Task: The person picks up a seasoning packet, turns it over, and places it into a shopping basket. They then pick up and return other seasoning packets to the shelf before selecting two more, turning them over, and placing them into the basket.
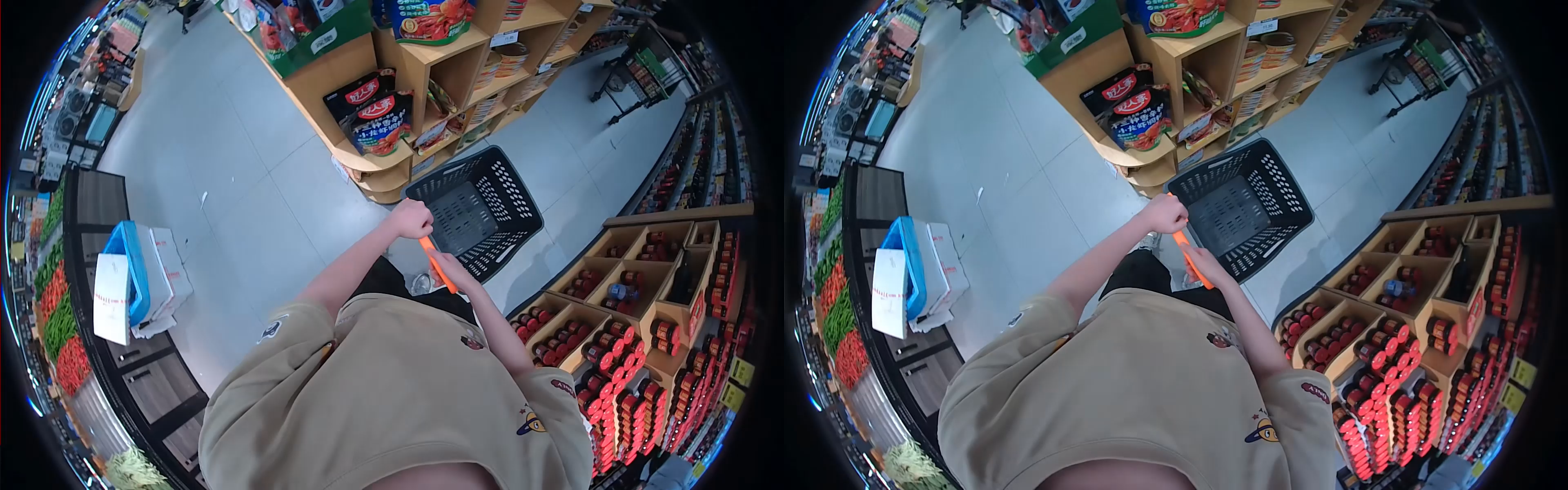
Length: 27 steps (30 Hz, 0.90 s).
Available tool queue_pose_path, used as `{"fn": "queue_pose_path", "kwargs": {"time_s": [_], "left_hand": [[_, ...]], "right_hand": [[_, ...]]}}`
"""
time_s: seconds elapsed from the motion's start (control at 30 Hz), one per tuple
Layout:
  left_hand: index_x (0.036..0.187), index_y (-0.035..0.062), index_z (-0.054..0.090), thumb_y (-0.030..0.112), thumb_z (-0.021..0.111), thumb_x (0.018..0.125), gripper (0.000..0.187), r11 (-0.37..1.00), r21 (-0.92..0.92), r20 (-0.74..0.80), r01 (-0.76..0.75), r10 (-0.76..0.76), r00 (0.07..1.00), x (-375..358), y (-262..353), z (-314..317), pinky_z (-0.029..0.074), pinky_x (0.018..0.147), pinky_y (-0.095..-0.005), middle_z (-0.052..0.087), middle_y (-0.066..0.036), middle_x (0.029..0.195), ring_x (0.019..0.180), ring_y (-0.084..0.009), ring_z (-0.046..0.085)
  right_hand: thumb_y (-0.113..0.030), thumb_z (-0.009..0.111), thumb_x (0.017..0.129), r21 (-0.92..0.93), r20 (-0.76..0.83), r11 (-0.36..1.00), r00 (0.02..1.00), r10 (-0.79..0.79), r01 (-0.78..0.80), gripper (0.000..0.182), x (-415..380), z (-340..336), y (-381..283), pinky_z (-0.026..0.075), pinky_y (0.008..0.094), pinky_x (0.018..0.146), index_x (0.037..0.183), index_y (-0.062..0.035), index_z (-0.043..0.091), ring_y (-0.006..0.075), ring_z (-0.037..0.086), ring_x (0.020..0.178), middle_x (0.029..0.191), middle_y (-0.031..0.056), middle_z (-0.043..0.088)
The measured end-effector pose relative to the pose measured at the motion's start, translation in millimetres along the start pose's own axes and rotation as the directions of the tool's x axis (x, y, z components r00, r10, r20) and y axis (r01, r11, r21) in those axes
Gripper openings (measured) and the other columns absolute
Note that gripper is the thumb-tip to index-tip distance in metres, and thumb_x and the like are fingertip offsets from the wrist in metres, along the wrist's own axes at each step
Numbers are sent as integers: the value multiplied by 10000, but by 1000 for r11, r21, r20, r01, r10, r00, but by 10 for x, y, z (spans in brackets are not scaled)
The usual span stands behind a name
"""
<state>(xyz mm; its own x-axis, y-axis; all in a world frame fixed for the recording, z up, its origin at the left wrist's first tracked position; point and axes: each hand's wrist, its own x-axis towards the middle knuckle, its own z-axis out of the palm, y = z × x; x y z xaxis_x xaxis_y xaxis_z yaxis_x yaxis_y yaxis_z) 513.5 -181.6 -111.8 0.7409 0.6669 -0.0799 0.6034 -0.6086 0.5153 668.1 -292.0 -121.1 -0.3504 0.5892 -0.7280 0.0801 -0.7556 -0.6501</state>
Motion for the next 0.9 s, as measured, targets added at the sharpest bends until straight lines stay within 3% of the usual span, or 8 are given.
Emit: {"fn": "queue_pose_path", "kwargs": {"time_s": [0.1, 0.17, 0.37, 0.57, 0.9], "left_hand": [[517, 75, 571, 196, 489, 577, 158, 997, 13, -60, 80, -79, 995, -128, 105, 58, 445, 512, -392, 542, -127, 533, 556, -289, 556], [518, 76, 573, 193, 489, 575, 155, 992, 13, -70, 129, -128, 989, -222, 129, 110, 449, 517, -391, 544, -126, 536, 559, -290, 557], [534, 83, 588, 186, 498, 563, 140, 980, -18, -100, 199, -200, 975, -432, 214, 203, 460, 538, -389, 552, -126, 546, 572, -294, 563], [541, 79, 574, 176, 484, 564, 134, 974, -33, -90, 226, -228, 970, -589, 266, 238, 434, 507, -384, 545, -106, 533, 549, -294, 547], [534, 94, 590, 176, 499, 550, 123, 967, -20, -56, 253, -254, 966, -711, 253, 209, 448, 520, -384, 547, -117, 537, 556, -291, 555]], "right_hand": [[-477, 471, 808, -106, 8, 994, 999, -33, 34, 481, -61, 17, 98, 368, 228, 367, 588, -50, 455, 93, 402, 370, 483, -2, 415], [-469, 434, 832, -301, -115, 943, 976, -186, 144, 473, -86, 99, 170, 316, 220, 331, 574, -72, 433, 68, 334, 333, 436, -29, 365], [-452, 450, 831, -416, -103, 897, 972, -210, 150, 472, -182, 114, 265, 293, 216, 313, 550, -73, 434, 57, 318, 325, 417, -41, 340], [-457, 453, 828, -464, -73, 875, 978, -196, 141, 481, -162, 147, 396, 302, 213, 317, 538, -73, 430, 60, 331, 333, 425, -38, 352], [-456, 445, 832, -384, -61, 914, 984, -165, 129, 475, -165, 321, 478, 304, 210, 317, 560, -67, 427, 61, 334, 341, 448, -30, 360]]}}
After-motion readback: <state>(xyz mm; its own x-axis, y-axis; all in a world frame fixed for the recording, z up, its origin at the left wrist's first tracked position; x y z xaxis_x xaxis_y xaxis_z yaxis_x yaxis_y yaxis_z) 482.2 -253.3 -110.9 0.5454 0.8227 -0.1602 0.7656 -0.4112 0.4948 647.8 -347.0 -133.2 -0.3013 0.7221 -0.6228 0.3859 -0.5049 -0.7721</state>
